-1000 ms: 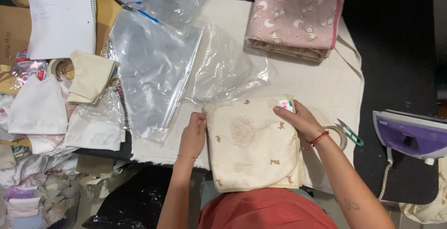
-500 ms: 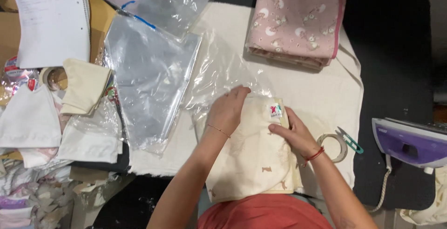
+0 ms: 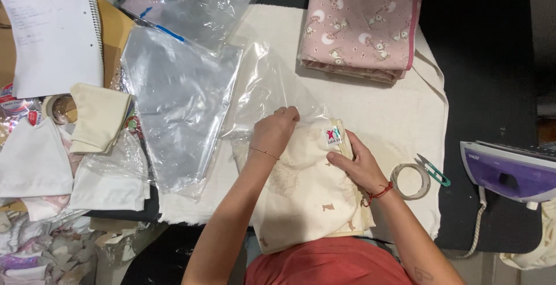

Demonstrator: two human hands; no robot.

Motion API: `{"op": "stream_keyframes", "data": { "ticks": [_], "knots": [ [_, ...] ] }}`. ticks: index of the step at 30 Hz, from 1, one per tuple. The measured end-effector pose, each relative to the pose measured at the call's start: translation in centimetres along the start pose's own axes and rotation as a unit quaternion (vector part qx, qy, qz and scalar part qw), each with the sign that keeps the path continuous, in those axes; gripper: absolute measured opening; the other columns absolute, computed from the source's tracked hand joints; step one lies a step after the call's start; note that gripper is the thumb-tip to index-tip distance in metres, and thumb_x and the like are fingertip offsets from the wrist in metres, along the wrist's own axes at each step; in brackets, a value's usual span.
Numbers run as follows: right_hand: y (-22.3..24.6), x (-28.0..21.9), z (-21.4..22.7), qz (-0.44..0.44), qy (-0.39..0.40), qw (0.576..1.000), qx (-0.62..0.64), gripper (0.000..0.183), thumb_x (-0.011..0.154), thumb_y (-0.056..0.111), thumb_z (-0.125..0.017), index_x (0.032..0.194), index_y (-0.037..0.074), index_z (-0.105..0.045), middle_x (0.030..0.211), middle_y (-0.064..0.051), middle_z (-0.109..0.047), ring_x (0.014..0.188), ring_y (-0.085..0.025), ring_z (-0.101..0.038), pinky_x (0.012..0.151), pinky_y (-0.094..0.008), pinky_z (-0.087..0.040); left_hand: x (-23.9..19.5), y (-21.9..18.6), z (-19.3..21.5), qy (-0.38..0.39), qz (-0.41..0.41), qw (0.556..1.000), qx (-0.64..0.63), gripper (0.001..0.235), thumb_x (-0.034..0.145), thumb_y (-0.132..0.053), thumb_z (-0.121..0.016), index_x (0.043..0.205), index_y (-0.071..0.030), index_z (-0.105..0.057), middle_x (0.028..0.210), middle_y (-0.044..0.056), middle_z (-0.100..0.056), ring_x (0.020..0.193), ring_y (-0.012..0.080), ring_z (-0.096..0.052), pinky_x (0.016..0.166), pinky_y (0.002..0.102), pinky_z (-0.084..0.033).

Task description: Packaging folded fabric items into plastic bags and sealing them with tape

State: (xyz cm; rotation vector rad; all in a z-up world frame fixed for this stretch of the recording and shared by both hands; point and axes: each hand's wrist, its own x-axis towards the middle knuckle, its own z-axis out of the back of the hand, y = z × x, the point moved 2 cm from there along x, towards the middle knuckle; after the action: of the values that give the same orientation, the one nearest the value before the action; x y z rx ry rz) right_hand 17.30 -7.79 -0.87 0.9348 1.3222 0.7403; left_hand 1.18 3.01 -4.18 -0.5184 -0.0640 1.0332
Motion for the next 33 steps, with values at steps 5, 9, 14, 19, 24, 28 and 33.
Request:
{"op": "stream_keyframes", "data": {
  "ticks": [5, 9, 14, 19, 24, 28, 33],
  "knots": [
    [0.1, 0.2, -0.2, 0.020, 0.015, 1.000, -0.002, 0.062, 0.071, 0.009, -0.065, 0.127, 0.003, -0.038, 0.107, -0.015, -0.055, 0.096, -0.020, -0.051, 0.084, -0.039, -0.045, -0.1, -0.8, 1.0, -0.096, -0.015, 0.993, -0.059, 0.011, 0.081, -0.027, -0.055, 0.081, -0.016, -0.054, 0.083, 0.004, -0.048, 0.079, 0.0276, -0.056, 0.066, 0.040, -0.049],
    [0.3, 0.4, -0.5, 0.045, 0.053, 0.996, -0.051, 0.059, 0.074, 0.011, -0.063, 0.128, 0.007, -0.039, 0.110, -0.014, -0.055, 0.100, -0.019, -0.050, 0.086, -0.040, -0.043, 0.2, -1.5, 1.0, -0.086, -0.044, 0.982, -0.163, 0.016, 0.084, -0.031, -0.052, 0.086, -0.016, -0.055, 0.075, 0.006, -0.048, 0.077, 0.0299, -0.056, 0.066, 0.041, -0.049],
    [1.4, 0.5, -1.2, 0.038, 0.080, 0.991, -0.103, 0.061, 0.076, 0.014, -0.061, 0.131, 0.010, -0.035, 0.122, -0.013, -0.049, 0.110, -0.021, -0.044, 0.094, -0.042, -0.035, -0.2, -2.2, 1.8, -0.082, -0.009, 0.956, -0.283, 0.013, 0.083, -0.032, -0.054, 0.087, -0.021, -0.058, 0.075, 0.002, -0.051, 0.070, 0.0209, -0.056, 0.065, 0.034, -0.048],
    [2.1, 0.8, -1.6, 0.034, 0.080, 0.982, -0.168, 0.063, 0.076, 0.021, -0.063, 0.131, 0.007, -0.035, 0.127, -0.017, -0.043, 0.117, -0.028, -0.038, 0.097, -0.046, -0.030, -0.1, -2.7, 1.4, -0.093, -0.021, 0.953, -0.289, 0.012, 0.084, -0.028, -0.053, 0.092, -0.022, -0.060, 0.075, 0.002, -0.051, 0.070, 0.0208, -0.057, 0.065, 0.033, -0.048],
    [1.2, 1.5, -1.4, 0.018, 0.003, 0.994, -0.108, 0.053, 0.078, 0.025, -0.059, 0.123, 0.002, -0.041, 0.122, -0.020, -0.047, 0.116, -0.030, -0.041, 0.097, -0.043, -0.033, -0.4, -2.3, 0.4, -0.202, -0.145, 0.964, -0.096, 0.017, 0.082, -0.017, -0.054, 0.094, -0.026, -0.062, 0.079, 0.000, -0.050, 0.071, 0.0206, -0.056, 0.064, 0.029, -0.049],
    [-1.8, 3.1, -0.6, 0.061, -0.049, 0.996, -0.043, 0.061, 0.074, 0.021, -0.067, 0.111, 0.006, -0.021, 0.106, -0.019, -0.049, 0.087, -0.023, -0.052, 0.074, -0.031, -0.049, -1.4, -2.3, 0.0, -0.212, -0.198, 0.957, -0.017, 0.021, 0.083, -0.016, -0.051, 0.096, -0.029, -0.060, 0.078, 0.000, -0.048, 0.070, 0.0202, -0.056, 0.059, 0.028, -0.049],
    [4.6, 2.3, -2.5, 0.083, -0.059, 0.965, -0.243, 0.073, 0.076, 0.023, -0.060, 0.132, 0.001, -0.020, 0.121, -0.033, -0.035, 0.115, -0.045, -0.036, 0.093, -0.058, -0.033, -1.7, -1.6, -1.0, -0.257, -0.240, 0.936, 0.034, 0.031, 0.083, -0.009, -0.048, 0.106, -0.028, -0.055, 0.076, 0.001, -0.045, 0.064, 0.0210, -0.055, 0.052, 0.029, -0.048]
  ]
}}
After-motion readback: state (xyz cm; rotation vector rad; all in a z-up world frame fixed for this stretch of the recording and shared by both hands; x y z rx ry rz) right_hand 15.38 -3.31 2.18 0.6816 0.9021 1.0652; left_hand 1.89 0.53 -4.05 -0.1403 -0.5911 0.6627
